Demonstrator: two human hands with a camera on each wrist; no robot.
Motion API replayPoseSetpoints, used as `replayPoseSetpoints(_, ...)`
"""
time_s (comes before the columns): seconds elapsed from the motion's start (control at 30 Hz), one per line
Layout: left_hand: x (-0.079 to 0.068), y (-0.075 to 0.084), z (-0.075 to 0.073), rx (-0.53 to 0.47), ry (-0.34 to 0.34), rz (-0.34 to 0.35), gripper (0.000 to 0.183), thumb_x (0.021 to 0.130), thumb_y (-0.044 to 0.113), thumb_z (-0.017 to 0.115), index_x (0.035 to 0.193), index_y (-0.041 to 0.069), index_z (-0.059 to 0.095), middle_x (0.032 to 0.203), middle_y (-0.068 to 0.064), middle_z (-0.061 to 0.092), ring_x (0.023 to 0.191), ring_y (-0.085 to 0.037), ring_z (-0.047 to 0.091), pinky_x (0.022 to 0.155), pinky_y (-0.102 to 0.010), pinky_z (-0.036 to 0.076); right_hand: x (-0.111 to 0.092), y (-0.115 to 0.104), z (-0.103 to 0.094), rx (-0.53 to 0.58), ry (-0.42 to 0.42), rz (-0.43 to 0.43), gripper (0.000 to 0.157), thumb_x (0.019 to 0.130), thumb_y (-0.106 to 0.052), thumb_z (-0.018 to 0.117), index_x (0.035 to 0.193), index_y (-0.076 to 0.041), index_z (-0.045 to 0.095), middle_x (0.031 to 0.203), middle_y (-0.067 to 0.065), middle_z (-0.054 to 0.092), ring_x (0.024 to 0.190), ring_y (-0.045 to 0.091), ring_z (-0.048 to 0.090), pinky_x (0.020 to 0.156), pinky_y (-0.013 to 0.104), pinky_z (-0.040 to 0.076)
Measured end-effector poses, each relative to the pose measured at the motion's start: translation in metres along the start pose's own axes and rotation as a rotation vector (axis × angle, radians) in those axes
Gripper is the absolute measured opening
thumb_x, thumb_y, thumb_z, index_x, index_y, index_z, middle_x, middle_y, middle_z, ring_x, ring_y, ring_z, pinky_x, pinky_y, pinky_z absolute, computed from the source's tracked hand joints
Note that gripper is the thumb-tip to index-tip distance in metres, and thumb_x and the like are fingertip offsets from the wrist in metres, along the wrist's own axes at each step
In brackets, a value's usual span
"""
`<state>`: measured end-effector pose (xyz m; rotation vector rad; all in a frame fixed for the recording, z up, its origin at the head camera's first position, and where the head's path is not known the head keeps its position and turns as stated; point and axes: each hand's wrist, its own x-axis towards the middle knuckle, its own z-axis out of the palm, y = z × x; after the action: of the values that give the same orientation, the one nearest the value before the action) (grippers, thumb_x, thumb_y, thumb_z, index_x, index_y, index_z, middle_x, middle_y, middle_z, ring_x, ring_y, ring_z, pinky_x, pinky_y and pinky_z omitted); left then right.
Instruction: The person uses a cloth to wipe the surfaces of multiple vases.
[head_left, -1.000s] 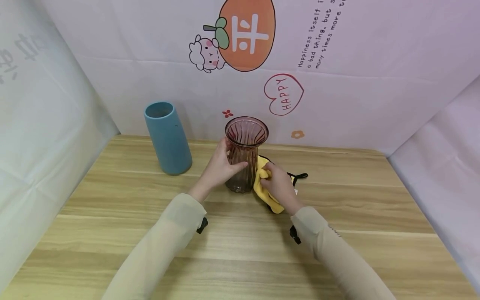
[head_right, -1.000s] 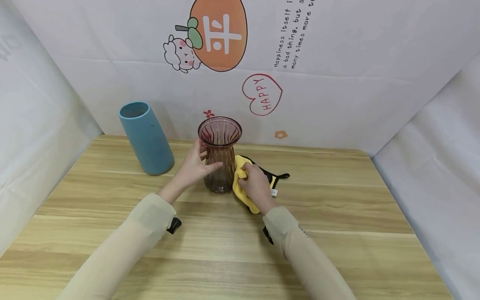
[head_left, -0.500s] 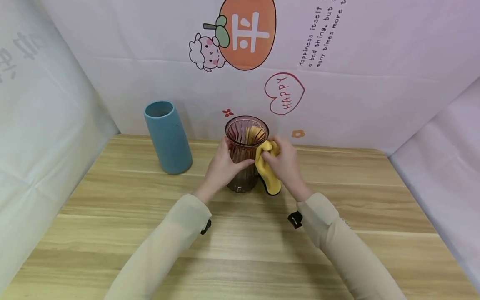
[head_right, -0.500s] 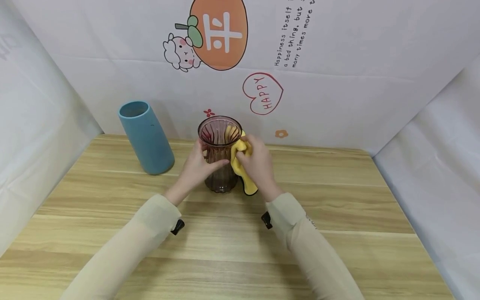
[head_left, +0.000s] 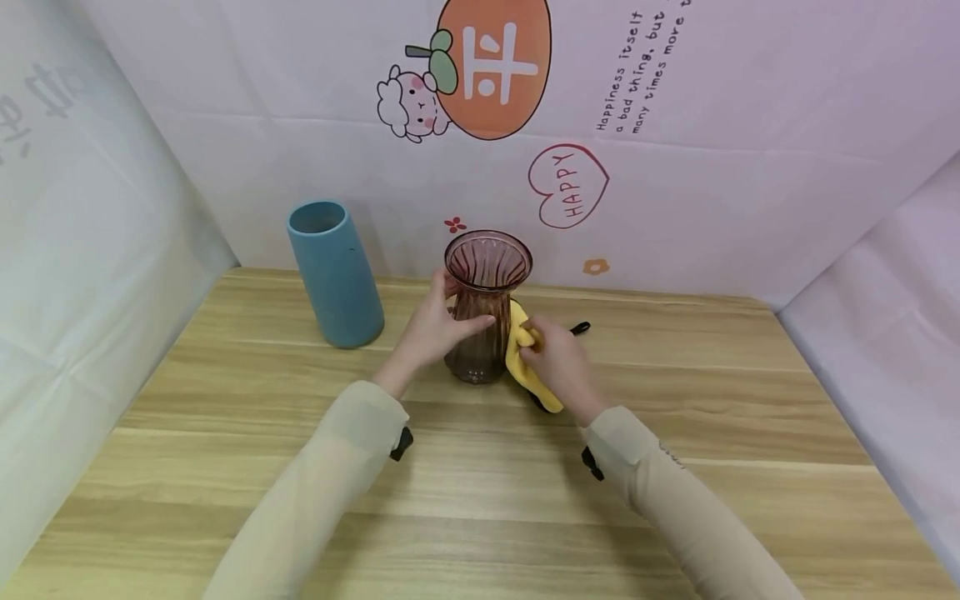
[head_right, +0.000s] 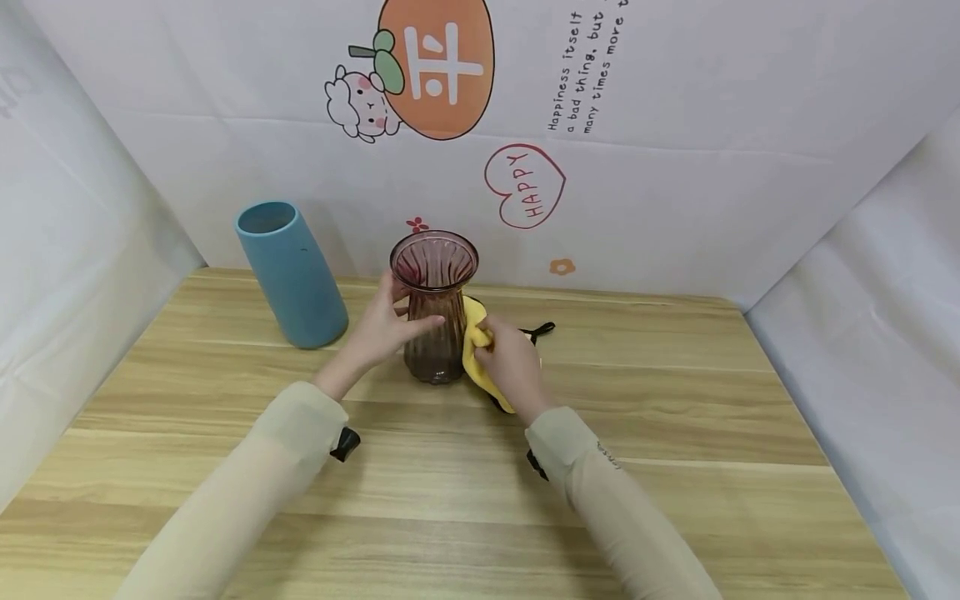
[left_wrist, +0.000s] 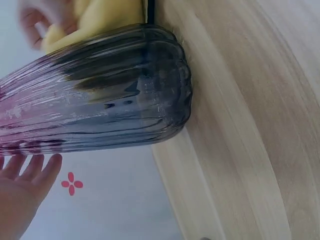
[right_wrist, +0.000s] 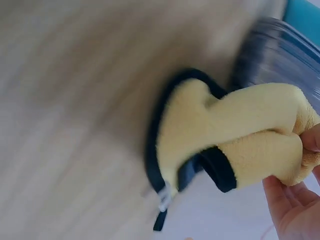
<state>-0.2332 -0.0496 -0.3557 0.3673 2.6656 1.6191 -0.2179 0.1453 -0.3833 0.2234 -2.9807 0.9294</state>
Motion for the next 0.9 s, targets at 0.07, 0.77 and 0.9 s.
replayPoseSetpoints(0.07, 0.0, -0.001, -0.002, 0.011, 0.003, 0.006, 0.085, 0.08, 0.033, 0.077, 0.143, 0.009, 0.026, 0.142, -0.017, 0.043, 0.132, -0.031, 0.043, 0.107, -0.047, 0.042, -0.001, 0.003, 0.005, -0.014, -0.015, 0.013, 0.032, 0.089, -0.011, 0.066, 0.12, -0.006, 0.06, 0.118, 0.013, 0.064, 0.087, 0.023, 0.064, 0.072, 0.035, 0.053)
replayPoseSetpoints(0.77, 0.0, -0.005, 0.0, -0.064, 0.002, 0.021, 0.081, 0.081, 0.026, 0.076, 0.145, 0.007, 0.031, 0.14, -0.014, 0.047, 0.131, -0.027, 0.046, 0.105, -0.042, 0.045, 0.009, -0.03, -0.035, 0.161, 0.322, -0.167, 0.027, 0.082, -0.005, 0.064, 0.109, 0.0, 0.063, 0.1, 0.017, 0.065, 0.067, 0.02, 0.048, 0.057, 0.025, 0.037)
replayPoseSetpoints(0.9, -0.002, -0.003, 0.008, -0.025, 0.052, 0.033, 0.083, 0.078, 0.032, 0.079, 0.142, 0.006, 0.032, 0.139, -0.014, 0.046, 0.13, -0.028, 0.046, 0.106, -0.043, 0.044, 0.009, -0.026, -0.03, 0.132, 0.284, -0.163, 0.025, 0.082, -0.004, 0.065, 0.107, 0.001, 0.061, 0.098, 0.018, 0.065, 0.067, 0.021, 0.048, 0.057, 0.025, 0.038)
